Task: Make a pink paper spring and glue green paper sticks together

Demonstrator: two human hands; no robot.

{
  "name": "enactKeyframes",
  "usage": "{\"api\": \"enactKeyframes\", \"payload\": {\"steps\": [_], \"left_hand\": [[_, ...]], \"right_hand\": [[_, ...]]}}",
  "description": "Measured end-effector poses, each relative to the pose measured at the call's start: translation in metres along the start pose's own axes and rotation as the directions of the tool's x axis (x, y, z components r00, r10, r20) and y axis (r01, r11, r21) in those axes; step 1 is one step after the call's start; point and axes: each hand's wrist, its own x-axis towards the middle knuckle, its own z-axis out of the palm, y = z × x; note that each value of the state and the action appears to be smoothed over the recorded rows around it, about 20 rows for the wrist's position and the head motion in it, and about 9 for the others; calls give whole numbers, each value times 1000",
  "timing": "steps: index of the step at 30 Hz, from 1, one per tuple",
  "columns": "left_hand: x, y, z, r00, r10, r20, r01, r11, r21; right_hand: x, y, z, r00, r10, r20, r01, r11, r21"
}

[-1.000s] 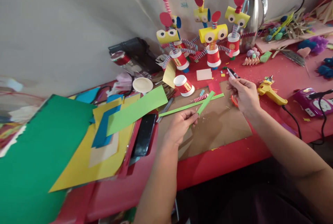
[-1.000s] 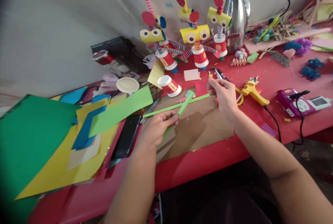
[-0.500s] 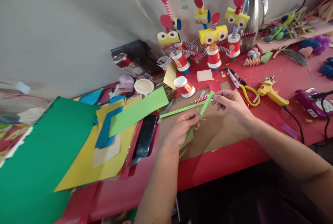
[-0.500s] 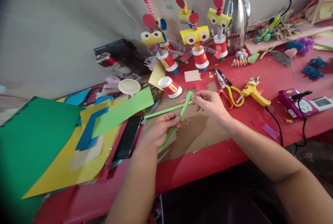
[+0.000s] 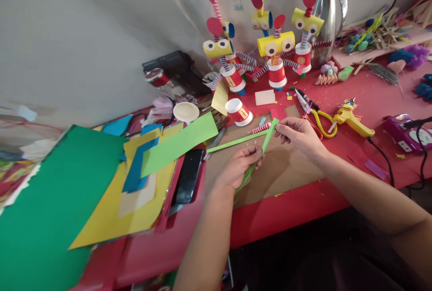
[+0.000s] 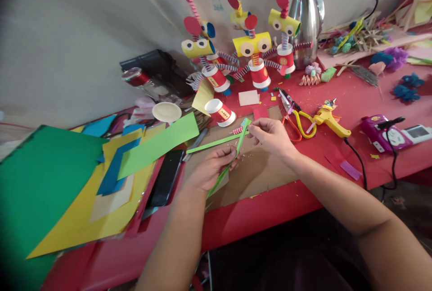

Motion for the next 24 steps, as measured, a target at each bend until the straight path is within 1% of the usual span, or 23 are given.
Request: {"api": "enactKeyframes", "payload": {"steps": [8, 10, 12, 13, 15, 17, 18, 19, 20, 21, 22, 23, 24], "left_hand": [[0, -1, -3, 1000, 20, -15, -19, 999, 34], [0, -3, -4, 998, 64, -24, -62, 995, 76], [1, -5, -2, 988, 153, -29, -146, 973, 180], [2, -6, 0, 977, 211, -28, -197, 947, 254], [4, -9, 3, 941, 339, -16, -302, 859, 414], [7, -13, 7, 894, 448, 9, -379, 744, 550], [9, -16, 8, 879, 477, 23, -392, 692, 606], [11, -18, 8, 871, 490, 35, -390, 647, 655], [13, -21, 8, 871, 489, 44, -377, 609, 698], [14, -23, 8, 875, 481, 50, -359, 577, 733], [15, -26, 8, 878, 475, 54, -343, 548, 763], [16, -28, 7, 875, 481, 57, -337, 519, 786], [17, -31, 8, 866, 497, 63, -339, 488, 805]], "right_hand": [[0, -1, -2, 1000, -7, -13, 6, 997, -73], [1, 2, -1, 999, 13, -33, -16, 997, -81], [3, 6, 0, 997, 48, -63, -54, 994, -98], [4, 9, 2, 995, 70, -75, -78, 991, -112], [5, 13, 5, 988, 132, -74, -142, 977, -157], [5, 13, 3, 982, 188, -20, -187, 947, -260], [3, 11, -1, 981, 191, 11, -176, 924, -339], [0, 7, -7, 984, 173, 33, -142, 889, -435], [-3, 2, -16, 992, 119, 42, -78, 838, -540], [-8, -4, -28, 999, 40, 11, -23, 763, -646], [-14, -10, -42, 997, -60, -45, 7, 668, -744], [-20, -16, -58, 979, -166, -119, -8, 554, -832], [-26, -20, -74, 950, -251, -187, -66, 423, -904]]}}
